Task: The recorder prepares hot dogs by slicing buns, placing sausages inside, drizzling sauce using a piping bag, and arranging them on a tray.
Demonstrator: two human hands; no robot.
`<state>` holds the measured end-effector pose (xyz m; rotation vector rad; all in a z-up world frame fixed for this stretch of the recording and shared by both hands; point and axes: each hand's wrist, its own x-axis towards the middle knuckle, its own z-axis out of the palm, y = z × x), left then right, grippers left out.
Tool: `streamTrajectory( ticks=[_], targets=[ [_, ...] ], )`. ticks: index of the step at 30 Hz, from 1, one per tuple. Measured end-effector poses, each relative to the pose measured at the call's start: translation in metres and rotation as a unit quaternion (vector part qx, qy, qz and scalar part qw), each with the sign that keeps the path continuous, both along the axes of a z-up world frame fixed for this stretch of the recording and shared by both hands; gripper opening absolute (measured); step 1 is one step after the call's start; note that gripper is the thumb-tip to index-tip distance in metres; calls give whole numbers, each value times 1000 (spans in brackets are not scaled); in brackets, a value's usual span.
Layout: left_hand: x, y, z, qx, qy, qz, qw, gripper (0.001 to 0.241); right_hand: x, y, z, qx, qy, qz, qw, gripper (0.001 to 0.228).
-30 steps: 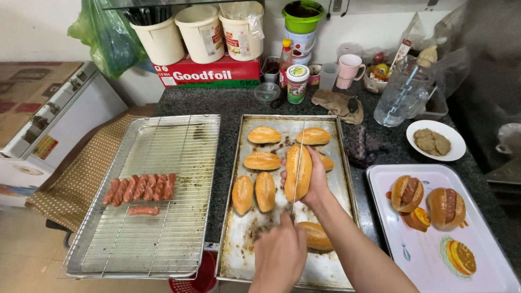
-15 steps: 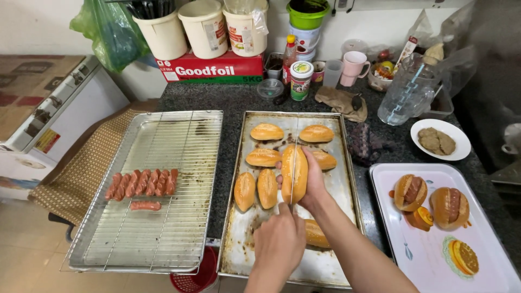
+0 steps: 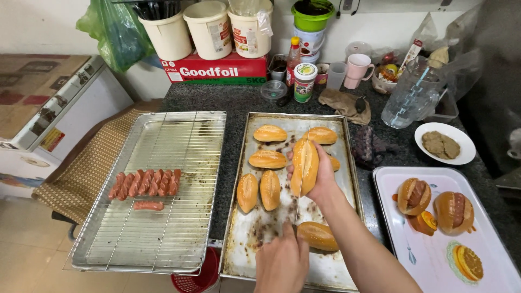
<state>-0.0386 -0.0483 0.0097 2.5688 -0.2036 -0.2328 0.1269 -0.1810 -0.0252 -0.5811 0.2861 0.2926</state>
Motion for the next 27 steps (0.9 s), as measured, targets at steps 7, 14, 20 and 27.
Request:
streamTrajectory(
  ticks=[7, 14, 20, 27],
  targets=[
    [2, 1, 6, -4, 0, 12, 1000, 28, 0, -3, 5, 36, -11, 2, 999, 46],
    [6, 1, 1, -20, -25, 16, 999, 27, -1, -3, -2, 66, -19, 54, 996, 44],
    [0, 3, -8, 16, 0, -5, 1000, 37, 7, -10, -9, 73, 48, 3, 996, 45],
    [-16, 24, -24, -17, 36, -37, 999, 24, 16, -18, 15, 40, 91, -37, 994, 55]
  ],
)
